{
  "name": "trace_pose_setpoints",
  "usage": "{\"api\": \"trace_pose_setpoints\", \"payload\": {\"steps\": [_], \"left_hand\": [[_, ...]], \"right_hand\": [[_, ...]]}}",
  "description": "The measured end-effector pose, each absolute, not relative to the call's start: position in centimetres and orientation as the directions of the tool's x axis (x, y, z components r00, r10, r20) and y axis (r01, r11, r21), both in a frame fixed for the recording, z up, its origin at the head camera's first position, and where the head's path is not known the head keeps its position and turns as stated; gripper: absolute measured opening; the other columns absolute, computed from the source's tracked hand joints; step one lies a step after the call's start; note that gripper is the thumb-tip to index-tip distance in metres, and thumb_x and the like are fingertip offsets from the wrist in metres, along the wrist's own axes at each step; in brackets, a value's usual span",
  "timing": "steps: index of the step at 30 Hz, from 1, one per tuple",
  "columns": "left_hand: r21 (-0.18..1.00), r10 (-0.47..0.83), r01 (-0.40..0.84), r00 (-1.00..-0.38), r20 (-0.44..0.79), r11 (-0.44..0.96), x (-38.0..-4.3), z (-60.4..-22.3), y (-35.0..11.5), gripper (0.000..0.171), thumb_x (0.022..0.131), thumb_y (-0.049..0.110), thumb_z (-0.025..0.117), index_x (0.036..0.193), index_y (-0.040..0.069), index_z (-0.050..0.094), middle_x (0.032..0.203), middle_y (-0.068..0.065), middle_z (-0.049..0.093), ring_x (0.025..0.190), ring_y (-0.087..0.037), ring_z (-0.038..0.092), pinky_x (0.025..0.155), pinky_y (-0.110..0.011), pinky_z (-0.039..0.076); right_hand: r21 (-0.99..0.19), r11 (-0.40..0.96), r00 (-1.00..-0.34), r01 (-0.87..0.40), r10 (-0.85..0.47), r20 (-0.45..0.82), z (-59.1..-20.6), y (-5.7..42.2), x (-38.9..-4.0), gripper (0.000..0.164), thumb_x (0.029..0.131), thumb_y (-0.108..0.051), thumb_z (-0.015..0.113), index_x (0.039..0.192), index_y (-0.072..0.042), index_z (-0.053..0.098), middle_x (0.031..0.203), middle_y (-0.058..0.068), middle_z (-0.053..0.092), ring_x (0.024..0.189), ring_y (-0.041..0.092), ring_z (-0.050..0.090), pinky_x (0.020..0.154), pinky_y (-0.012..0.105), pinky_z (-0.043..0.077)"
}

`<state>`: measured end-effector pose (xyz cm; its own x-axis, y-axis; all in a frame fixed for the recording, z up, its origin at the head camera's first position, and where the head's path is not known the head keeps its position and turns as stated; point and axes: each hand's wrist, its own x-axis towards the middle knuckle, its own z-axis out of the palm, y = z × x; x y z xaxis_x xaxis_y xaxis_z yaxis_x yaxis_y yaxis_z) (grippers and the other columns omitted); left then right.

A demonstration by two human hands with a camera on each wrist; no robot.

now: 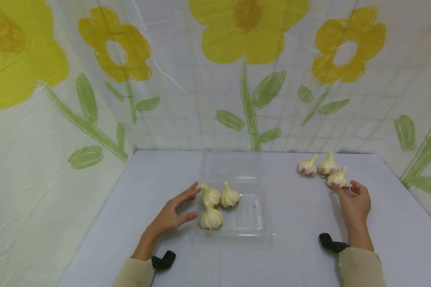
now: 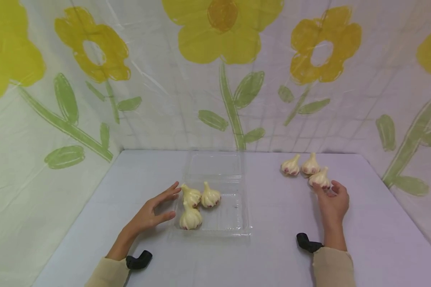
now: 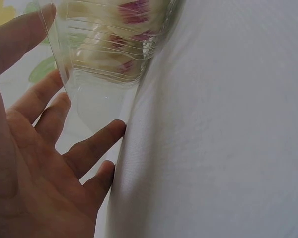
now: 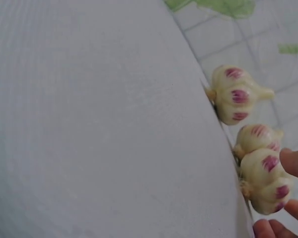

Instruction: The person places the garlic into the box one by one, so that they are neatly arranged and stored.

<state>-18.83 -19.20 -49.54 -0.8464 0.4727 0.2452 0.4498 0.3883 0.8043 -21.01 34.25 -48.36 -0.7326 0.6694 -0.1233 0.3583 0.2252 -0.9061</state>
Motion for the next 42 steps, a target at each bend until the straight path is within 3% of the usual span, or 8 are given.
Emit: {"api": "trace_pose_setpoints", "payload": {"steps": [3,6,9,11,16,22,33,42], "left_hand": [[0.804,0.470,0.450,-0.847,0.247,0.388,-18.8,-49.6,-19.2,0.066,0.093,0.020,0.074,0.154,0.017,0.047,0.169,-0.003,0.029,0.139,-0.036,0.053,0.114,-0.065,0.034],[0.803,0.465,0.449,-0.850,0.248,0.392,-18.8,-49.6,-19.3,0.066,0.093,0.020,0.075,0.153,0.018,0.047,0.169,-0.003,0.029,0.139,-0.036,0.053,0.114,-0.064,0.034],[0.803,0.463,0.446,-0.852,0.246,0.394,-18.6,-49.6,-19.3,0.066,0.093,0.021,0.075,0.154,0.019,0.047,0.169,-0.003,0.029,0.139,-0.036,0.053,0.115,-0.063,0.035],[0.802,0.463,0.449,-0.851,0.248,0.395,-18.6,-49.6,-19.3,0.066,0.093,0.021,0.075,0.154,0.018,0.047,0.169,-0.003,0.030,0.139,-0.036,0.053,0.115,-0.062,0.036],[0.799,0.462,0.452,-0.851,0.251,0.397,-18.6,-49.6,-19.4,0.066,0.093,0.021,0.074,0.153,0.018,0.048,0.168,-0.004,0.030,0.139,-0.036,0.053,0.115,-0.060,0.036],[0.801,0.467,0.450,-0.849,0.247,0.394,-18.6,-49.6,-19.4,0.066,0.093,0.021,0.074,0.153,0.015,0.047,0.168,-0.007,0.030,0.139,-0.037,0.053,0.115,-0.062,0.035],[0.802,0.474,0.451,-0.846,0.244,0.391,-18.7,-49.5,-19.2,0.066,0.093,0.020,0.074,0.153,0.013,0.048,0.168,-0.004,0.030,0.139,-0.038,0.053,0.114,-0.065,0.034],[0.803,0.475,0.453,-0.844,0.248,0.386,-18.7,-49.3,-19.2,0.066,0.093,0.020,0.075,0.153,0.015,0.048,0.168,-0.004,0.031,0.139,-0.036,0.053,0.117,-0.055,0.036]], "right_hand": [[-0.878,0.296,-0.761,0.377,0.639,-0.111,-48.3,34.7,-21.3,0.082,0.091,-0.049,0.071,0.156,-0.010,0.039,0.141,0.009,0.046,0.094,0.003,0.045,0.068,0.012,0.040],[-0.850,0.362,-0.796,0.383,0.596,-0.105,-48.1,35.1,-21.5,0.083,0.093,-0.051,0.066,0.158,-0.008,0.036,0.150,0.019,0.044,0.111,0.019,0.050,0.081,0.022,0.041],[-0.829,0.407,-0.833,0.383,0.540,-0.120,-47.8,35.4,-21.6,0.085,0.096,-0.053,0.061,0.160,-0.007,0.031,0.155,0.025,0.040,0.133,0.034,0.043,0.096,0.037,0.040],[-0.816,0.432,-0.853,0.384,0.504,-0.134,-47.7,35.7,-21.6,0.087,0.096,-0.055,0.059,0.161,-0.005,0.028,0.157,0.028,0.037,0.141,0.039,0.037,0.098,0.042,0.038],[-0.790,0.490,-0.886,0.368,0.443,-0.139,-47.6,36.2,-21.9,0.090,0.097,-0.056,0.057,0.161,-0.002,0.025,0.157,0.034,0.035,0.142,0.045,0.035,0.088,0.037,0.039],[-0.775,0.522,-0.898,0.356,0.420,-0.130,-48.0,36.5,-22.2,0.087,0.098,-0.053,0.056,0.160,0.000,0.025,0.154,0.039,0.034,0.139,0.049,0.037,0.094,0.050,0.040],[-0.762,0.533,-0.894,0.368,0.428,-0.132,-48.1,36.6,-21.8,0.087,0.097,-0.054,0.059,0.158,0.000,0.030,0.150,0.037,0.040,0.131,0.047,0.044,0.071,0.026,0.040],[-0.764,0.538,-0.897,0.356,0.426,-0.117,-47.8,36.8,-21.5,0.080,0.097,-0.054,0.059,0.154,-0.001,0.040,0.146,0.033,0.048,0.119,0.038,0.050,0.061,0.016,0.040]]}}
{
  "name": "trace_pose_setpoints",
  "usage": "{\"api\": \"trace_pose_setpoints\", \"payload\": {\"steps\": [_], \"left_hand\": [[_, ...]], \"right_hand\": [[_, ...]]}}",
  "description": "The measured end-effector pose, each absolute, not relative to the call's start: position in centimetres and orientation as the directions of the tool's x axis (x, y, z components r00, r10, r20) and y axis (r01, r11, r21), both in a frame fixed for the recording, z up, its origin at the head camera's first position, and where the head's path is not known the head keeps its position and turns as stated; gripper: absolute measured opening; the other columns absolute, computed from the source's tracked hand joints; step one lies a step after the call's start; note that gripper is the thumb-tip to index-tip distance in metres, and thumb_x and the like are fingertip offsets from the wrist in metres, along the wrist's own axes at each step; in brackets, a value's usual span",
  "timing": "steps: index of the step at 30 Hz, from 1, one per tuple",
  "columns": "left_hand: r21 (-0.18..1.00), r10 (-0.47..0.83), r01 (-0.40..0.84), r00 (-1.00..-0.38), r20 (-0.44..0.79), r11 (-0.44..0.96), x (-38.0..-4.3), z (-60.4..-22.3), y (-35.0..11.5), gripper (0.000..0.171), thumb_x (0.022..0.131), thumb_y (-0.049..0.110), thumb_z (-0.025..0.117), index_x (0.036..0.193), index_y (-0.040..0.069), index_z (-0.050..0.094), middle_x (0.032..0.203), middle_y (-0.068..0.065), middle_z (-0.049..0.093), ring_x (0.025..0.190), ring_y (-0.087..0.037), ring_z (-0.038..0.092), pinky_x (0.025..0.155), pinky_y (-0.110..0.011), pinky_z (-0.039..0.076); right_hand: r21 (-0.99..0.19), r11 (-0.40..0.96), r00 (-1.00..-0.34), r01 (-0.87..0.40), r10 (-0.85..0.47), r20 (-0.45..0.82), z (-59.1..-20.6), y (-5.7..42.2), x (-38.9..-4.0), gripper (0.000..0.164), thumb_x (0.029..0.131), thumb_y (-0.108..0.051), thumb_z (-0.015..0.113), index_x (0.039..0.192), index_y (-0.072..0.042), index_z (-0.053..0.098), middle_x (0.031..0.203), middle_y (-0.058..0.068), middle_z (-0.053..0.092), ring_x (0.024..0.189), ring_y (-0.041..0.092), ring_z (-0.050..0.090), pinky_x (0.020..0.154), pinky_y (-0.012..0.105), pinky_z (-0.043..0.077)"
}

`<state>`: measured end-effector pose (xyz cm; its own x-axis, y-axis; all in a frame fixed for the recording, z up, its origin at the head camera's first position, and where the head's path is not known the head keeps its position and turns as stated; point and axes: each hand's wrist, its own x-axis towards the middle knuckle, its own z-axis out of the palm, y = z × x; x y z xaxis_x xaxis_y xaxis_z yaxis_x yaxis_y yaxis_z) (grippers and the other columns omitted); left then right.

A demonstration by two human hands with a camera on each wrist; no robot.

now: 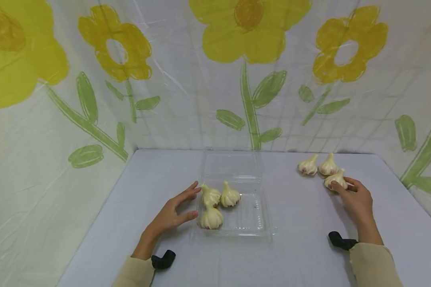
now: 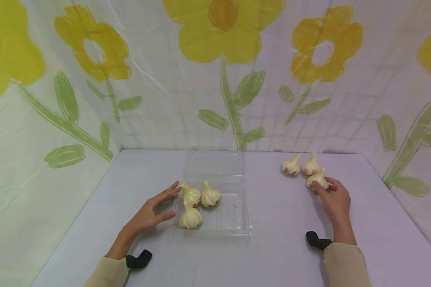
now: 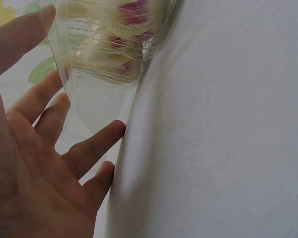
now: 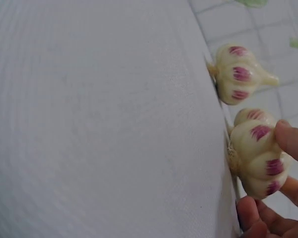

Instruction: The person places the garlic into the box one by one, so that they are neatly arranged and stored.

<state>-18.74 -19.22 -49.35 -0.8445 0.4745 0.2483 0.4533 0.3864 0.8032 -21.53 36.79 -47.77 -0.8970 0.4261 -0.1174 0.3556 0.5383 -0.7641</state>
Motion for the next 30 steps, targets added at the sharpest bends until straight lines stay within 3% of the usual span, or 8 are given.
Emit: {"api": "trace_pose_setpoints", "payload": {"steps": [6,17,30], "left_hand": [[0.809,0.478,0.453,-0.842,0.250,0.375,-18.9,-49.5,-19.3,0.067,0.093,0.020,0.075,0.153,0.014,0.047,0.168,-0.006,0.030,0.140,-0.036,0.052,0.117,-0.058,0.035],[0.811,0.480,0.450,-0.842,0.246,0.373,-18.8,-49.4,-19.2,0.067,0.093,0.020,0.075,0.154,0.017,0.047,0.169,-0.003,0.030,0.140,-0.035,0.052,0.116,-0.061,0.035],[0.805,0.480,0.457,-0.841,0.251,0.379,-18.9,-49.5,-19.3,0.066,0.094,0.019,0.074,0.154,0.018,0.047,0.169,-0.005,0.029,0.140,-0.038,0.051,0.116,-0.060,0.035]], "right_hand": [[-0.775,0.514,-0.883,0.368,0.454,-0.118,-47.6,36.5,-21.1,0.079,0.097,-0.054,0.060,0.155,-0.004,0.040,0.146,0.031,0.048,0.118,0.034,0.050,0.061,0.015,0.040],[-0.805,0.463,-0.864,0.370,0.491,-0.114,-47.5,36.0,-20.5,0.082,0.094,-0.057,0.064,0.157,-0.010,0.040,0.152,0.023,0.047,0.095,0.006,0.046,0.061,0.014,0.043],[-0.830,0.435,-0.859,0.349,0.502,-0.098,-47.9,35.4,-20.3,0.078,0.094,-0.056,0.065,0.156,-0.013,0.043,0.149,0.020,0.049,0.086,0.000,0.046,0.064,0.016,0.042]]}}
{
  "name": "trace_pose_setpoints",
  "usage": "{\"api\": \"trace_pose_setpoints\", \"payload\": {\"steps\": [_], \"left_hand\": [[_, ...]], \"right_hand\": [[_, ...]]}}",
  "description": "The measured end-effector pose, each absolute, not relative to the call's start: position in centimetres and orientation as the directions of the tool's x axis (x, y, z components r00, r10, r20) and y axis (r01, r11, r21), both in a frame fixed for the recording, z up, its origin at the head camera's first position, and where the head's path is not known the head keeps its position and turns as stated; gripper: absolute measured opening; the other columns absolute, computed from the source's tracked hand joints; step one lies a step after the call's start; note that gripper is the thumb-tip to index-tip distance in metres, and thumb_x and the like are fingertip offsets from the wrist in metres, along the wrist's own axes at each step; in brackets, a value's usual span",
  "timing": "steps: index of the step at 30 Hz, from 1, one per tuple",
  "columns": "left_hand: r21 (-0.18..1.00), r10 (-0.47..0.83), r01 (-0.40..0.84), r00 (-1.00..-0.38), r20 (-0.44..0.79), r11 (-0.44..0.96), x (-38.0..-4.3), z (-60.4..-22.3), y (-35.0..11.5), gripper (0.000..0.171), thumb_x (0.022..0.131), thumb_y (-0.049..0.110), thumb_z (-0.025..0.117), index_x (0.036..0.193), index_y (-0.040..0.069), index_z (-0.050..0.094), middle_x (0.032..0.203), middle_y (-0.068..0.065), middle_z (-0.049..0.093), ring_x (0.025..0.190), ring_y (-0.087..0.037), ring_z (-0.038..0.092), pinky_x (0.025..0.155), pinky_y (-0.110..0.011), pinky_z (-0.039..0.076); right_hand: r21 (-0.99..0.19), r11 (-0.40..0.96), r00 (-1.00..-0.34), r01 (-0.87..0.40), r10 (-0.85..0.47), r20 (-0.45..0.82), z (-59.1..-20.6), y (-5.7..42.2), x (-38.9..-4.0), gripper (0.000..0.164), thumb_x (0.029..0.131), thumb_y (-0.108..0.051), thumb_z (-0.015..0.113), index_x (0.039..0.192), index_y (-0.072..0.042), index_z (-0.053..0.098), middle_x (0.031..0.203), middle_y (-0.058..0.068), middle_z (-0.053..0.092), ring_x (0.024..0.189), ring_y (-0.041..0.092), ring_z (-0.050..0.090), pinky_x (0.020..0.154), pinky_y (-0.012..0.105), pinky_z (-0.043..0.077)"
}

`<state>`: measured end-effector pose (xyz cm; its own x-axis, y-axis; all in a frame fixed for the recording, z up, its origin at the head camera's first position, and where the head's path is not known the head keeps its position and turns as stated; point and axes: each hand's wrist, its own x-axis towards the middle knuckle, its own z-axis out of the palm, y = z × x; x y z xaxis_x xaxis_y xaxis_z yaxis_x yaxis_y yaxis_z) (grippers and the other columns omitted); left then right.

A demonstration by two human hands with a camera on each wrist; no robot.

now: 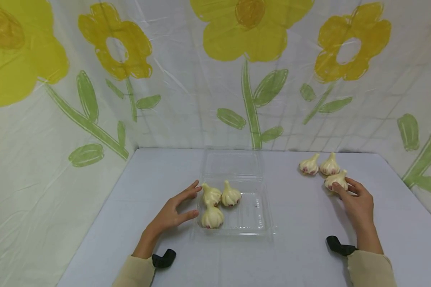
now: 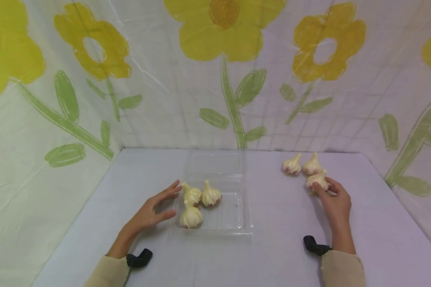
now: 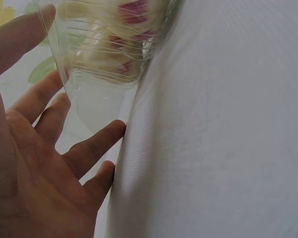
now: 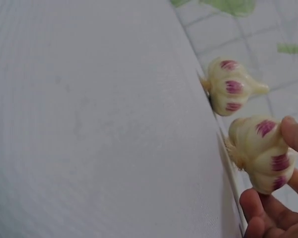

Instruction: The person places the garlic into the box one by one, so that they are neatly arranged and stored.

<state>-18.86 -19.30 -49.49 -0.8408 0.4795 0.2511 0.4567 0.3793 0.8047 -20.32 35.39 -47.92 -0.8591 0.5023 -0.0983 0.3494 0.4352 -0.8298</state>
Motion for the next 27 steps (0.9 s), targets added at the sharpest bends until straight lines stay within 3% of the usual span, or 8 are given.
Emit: {"api": "trace_pose_setpoints", "payload": {"steps": [18,27], "left_hand": [[0.808,0.477,0.445,-0.846,0.239,0.385,-18.9,-49.5,-19.2,0.066,0.094,0.020,0.074,0.154,0.019,0.046,0.169,-0.003,0.028,0.142,-0.036,0.049,0.115,-0.066,0.033],[0.812,0.477,0.442,-0.846,0.237,0.382,-18.8,-49.5,-19.2,0.066,0.094,0.020,0.074,0.154,0.019,0.046,0.169,-0.002,0.028,0.142,-0.036,0.050,0.115,-0.066,0.033]], "right_hand": [[-0.850,0.403,-0.853,0.340,0.512,-0.099,-47.7,34.8,-20.3,0.074,0.093,-0.055,0.068,0.155,-0.022,0.046,0.146,0.014,0.049,0.089,0.001,0.047,0.068,0.017,0.042],[-0.862,0.435,-0.896,0.261,0.442,-0.048,-46.8,33.8,-20.4,0.072,0.093,-0.052,0.069,0.154,-0.019,0.047,0.147,0.018,0.048,0.089,-0.003,0.047,0.067,0.013,0.044]]}}
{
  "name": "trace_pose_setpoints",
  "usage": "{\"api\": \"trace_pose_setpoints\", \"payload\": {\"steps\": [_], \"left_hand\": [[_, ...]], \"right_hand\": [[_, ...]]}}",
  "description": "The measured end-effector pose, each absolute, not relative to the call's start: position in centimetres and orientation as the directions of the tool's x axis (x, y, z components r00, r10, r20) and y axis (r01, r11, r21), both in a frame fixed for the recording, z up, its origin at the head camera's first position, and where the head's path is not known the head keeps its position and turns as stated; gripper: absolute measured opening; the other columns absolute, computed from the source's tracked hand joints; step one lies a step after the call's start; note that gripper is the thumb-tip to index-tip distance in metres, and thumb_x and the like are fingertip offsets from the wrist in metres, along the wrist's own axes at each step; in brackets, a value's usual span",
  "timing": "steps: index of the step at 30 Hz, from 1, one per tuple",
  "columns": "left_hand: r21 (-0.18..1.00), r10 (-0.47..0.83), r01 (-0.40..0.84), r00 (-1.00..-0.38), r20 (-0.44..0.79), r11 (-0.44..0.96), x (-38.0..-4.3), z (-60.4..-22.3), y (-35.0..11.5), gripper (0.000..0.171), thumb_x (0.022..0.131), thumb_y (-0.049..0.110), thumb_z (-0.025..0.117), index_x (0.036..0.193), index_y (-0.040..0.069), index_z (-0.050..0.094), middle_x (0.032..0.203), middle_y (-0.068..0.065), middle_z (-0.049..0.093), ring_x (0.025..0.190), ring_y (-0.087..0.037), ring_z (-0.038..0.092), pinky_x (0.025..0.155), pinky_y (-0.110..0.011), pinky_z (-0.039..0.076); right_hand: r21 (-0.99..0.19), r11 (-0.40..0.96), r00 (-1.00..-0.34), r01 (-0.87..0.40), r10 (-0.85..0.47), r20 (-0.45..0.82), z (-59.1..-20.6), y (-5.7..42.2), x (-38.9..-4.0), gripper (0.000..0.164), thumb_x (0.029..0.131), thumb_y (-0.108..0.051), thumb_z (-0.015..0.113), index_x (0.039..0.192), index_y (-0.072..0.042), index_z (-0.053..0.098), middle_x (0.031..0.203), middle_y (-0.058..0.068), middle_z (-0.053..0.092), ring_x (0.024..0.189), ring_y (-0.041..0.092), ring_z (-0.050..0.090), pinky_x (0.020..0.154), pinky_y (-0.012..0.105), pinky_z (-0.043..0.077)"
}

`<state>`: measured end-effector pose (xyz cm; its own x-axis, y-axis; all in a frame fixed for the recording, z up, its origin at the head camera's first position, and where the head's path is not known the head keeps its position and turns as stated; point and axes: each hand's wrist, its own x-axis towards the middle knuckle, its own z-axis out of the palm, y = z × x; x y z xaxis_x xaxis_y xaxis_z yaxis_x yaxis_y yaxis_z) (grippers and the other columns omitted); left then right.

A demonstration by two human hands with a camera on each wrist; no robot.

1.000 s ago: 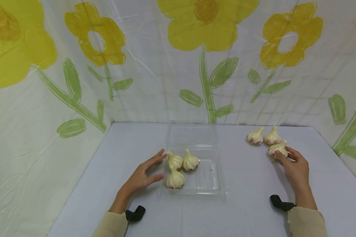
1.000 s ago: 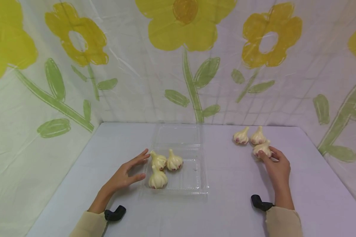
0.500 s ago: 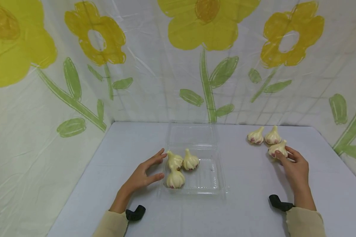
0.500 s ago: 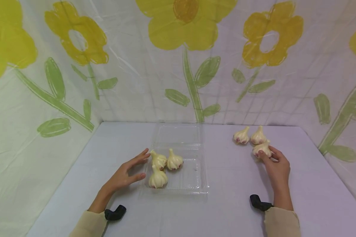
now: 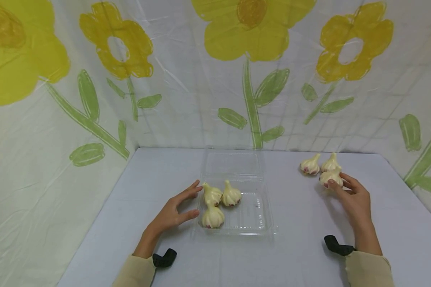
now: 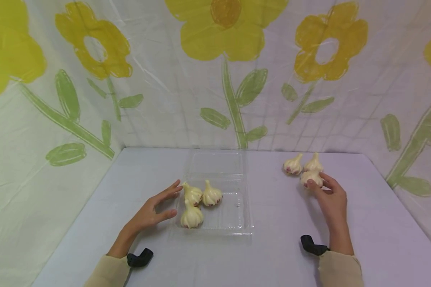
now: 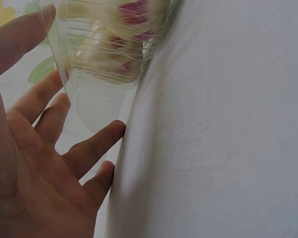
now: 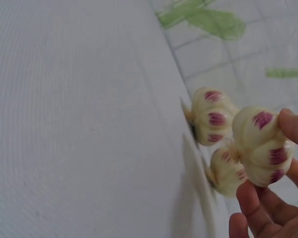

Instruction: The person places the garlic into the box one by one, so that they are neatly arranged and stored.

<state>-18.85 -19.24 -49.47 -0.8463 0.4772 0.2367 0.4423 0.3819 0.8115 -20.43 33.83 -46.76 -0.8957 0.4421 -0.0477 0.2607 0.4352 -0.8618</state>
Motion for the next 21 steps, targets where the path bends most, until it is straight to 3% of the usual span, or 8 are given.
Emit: {"api": "trace_pose_setpoints", "payload": {"steps": [3,8,10,21], "left_hand": [[0.815,0.474,0.432,-0.851,0.227,0.387,-18.8,-49.5,-19.2,0.066,0.094,0.021,0.074,0.154,0.018,0.046,0.169,0.000,0.028,0.142,-0.034,0.050,0.115,-0.065,0.033],[0.815,0.471,0.431,-0.852,0.226,0.388,-18.8,-49.3,-19.2,0.066,0.093,0.021,0.074,0.154,0.017,0.047,0.169,0.000,0.029,0.142,-0.033,0.051,0.115,-0.065,0.033],[0.814,0.473,0.433,-0.851,0.228,0.387,-18.8,-49.3,-19.1,0.066,0.093,0.021,0.074,0.154,0.018,0.047,0.169,-0.002,0.029,0.142,-0.033,0.051,0.115,-0.065,0.033],[0.813,0.469,0.433,-0.853,0.230,0.390,-18.8,-49.5,-19.2,0.066,0.093,0.021,0.074,0.153,0.020,0.047,0.169,-0.002,0.029,0.141,-0.037,0.050,0.114,-0.070,0.031]], "right_hand": [[-0.871,0.441,-0.910,0.217,0.413,-0.018,-46.3,33.3,-20.4,0.070,0.093,-0.048,0.071,0.153,-0.018,0.049,0.137,0.008,0.053,0.088,-0.005,0.049,0.067,0.012,0.045],[-0.879,0.461,-0.942,0.122,0.331,0.043,-45.6,32.3,-20.2,0.067,0.093,-0.043,0.073,0.150,-0.015,0.052,0.112,-0.027,0.053,0.092,-0.007,0.051,0.070,0.010,0.046],[-0.874,0.479,-0.952,0.084,0.296,0.071,-45.4,31.9,-20.2,0.066,0.094,-0.042,0.073,0.149,-0.012,0.053,0.106,-0.034,0.051,0.092,-0.007,0.052,0.071,0.010,0.046],[-0.852,0.522,-0.971,-0.031,0.187,0.150,-44.7,29.3,-20.4,0.062,0.095,-0.038,0.074,0.146,-0.008,0.056,0.112,-0.028,0.053,0.092,-0.007,0.056,0.074,0.011,0.046]]}}
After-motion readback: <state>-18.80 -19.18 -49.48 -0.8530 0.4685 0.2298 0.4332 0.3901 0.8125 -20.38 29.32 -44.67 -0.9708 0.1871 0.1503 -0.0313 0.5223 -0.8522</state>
